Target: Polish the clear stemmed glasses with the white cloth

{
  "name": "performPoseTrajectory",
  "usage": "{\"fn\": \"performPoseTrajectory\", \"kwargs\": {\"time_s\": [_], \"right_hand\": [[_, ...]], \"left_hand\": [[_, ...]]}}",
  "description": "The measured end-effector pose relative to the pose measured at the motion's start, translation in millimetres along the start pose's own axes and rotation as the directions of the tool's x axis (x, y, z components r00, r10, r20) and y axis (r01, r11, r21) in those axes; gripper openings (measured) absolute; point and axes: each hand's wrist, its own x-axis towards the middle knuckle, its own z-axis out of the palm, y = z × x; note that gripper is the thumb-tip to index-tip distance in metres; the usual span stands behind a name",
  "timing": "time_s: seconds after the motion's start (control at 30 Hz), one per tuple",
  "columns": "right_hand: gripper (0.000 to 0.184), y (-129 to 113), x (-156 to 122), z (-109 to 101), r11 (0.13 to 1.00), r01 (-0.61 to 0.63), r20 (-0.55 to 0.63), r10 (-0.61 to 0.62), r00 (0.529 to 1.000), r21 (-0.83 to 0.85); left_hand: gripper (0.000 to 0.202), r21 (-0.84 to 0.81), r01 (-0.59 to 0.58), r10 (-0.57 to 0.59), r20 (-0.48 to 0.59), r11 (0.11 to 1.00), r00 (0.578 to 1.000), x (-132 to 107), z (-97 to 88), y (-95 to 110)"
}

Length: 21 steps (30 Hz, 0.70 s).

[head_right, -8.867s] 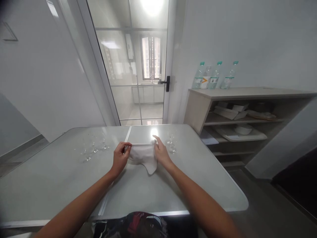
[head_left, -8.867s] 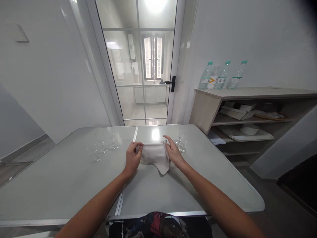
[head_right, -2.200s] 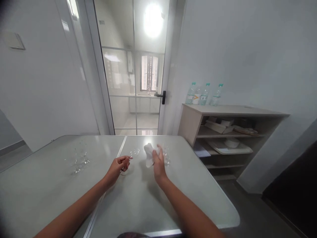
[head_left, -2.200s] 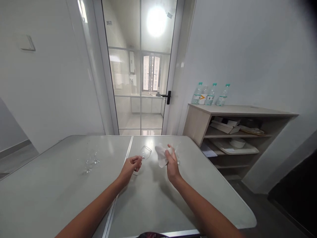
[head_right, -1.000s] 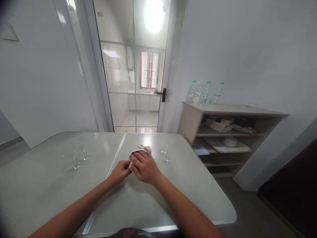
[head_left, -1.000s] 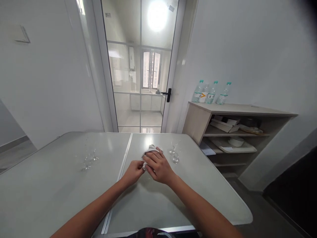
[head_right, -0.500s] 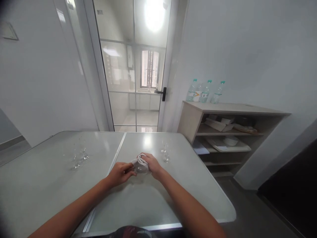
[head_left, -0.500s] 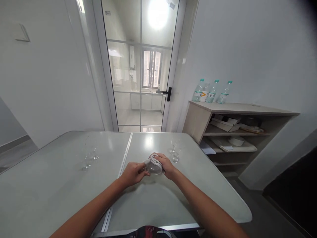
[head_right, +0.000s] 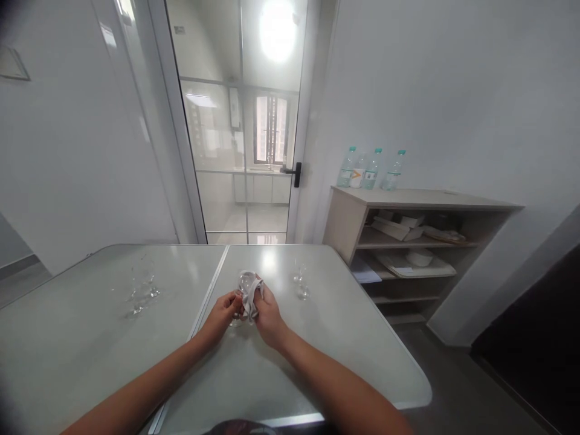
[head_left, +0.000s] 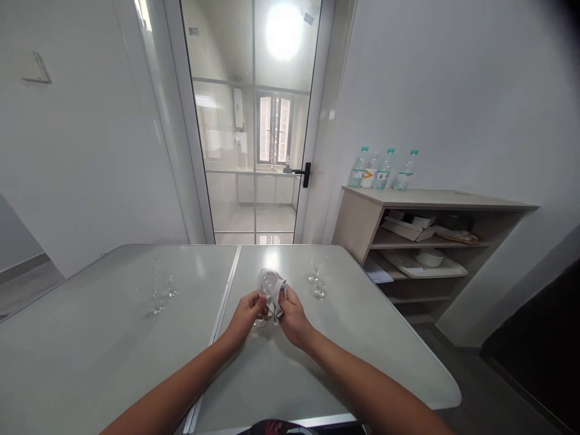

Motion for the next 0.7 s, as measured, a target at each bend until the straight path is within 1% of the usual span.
{"fn": "performPoseTrajectory", "kwargs": {"time_s": [0.07, 0.13, 0.2, 0.3, 0.37, 0.43, 0.57, 0.63, 0.7], "right_hand": [[0.050, 4, -1, -2, 0.996, -0.001, 0.000, 0.001, 1.000, -0.088], [0.048, 6, 0, -4, 0.983, 0.010, 0.013, -0.007, 1.000, -0.181], [0.045, 7, 0, -5, 0.966, 0.034, 0.033, -0.026, 0.999, -0.257], [0.044, 6, 2, -5, 0.948, 0.038, 0.045, -0.025, 0.999, -0.316], [0.045, 6, 2, -6, 0.944, 0.023, 0.049, -0.007, 0.999, -0.328], [0.044, 6, 3, -7, 0.945, 0.017, 0.057, 0.002, 0.998, -0.327], [0.044, 4, 3, -7, 0.954, -0.049, 0.054, 0.068, 0.996, -0.297], [0.044, 0, 3, -7, 0.956, -0.093, 0.084, 0.121, 0.989, -0.278], [0.043, -5, 3, -5, 0.957, -0.123, 0.126, 0.161, 0.979, -0.263]], "left_hand": [[0.069, -0.053, 0.041, -0.042, 0.001, 0.998, 0.999, 0, 4.6, -3], [0.075, -0.080, 0.057, -0.056, 0.010, 0.995, 0.998, -2, 6.7, -5], [0.075, -0.080, 0.079, -0.076, 0.037, 0.994, 0.996, -4, 6.5, -6], [0.080, -0.102, 0.162, -0.153, 0.096, 0.981, 0.984, -7, 4.9, -7], [0.085, -0.125, 0.206, -0.191, 0.122, 0.971, 0.974, -7, 4.3, -8], [0.086, -0.130, 0.219, -0.203, 0.128, 0.967, 0.971, -7, 3.8, -7], [0.079, -0.110, 0.235, -0.221, 0.126, 0.966, 0.967, -4, -1.0, -2], [0.073, -0.085, 0.215, -0.203, 0.123, 0.973, 0.971, -2, -5.3, 0], [0.072, -0.056, 0.162, -0.159, 0.063, 0.985, 0.985, 1, -9.6, 3]]}}
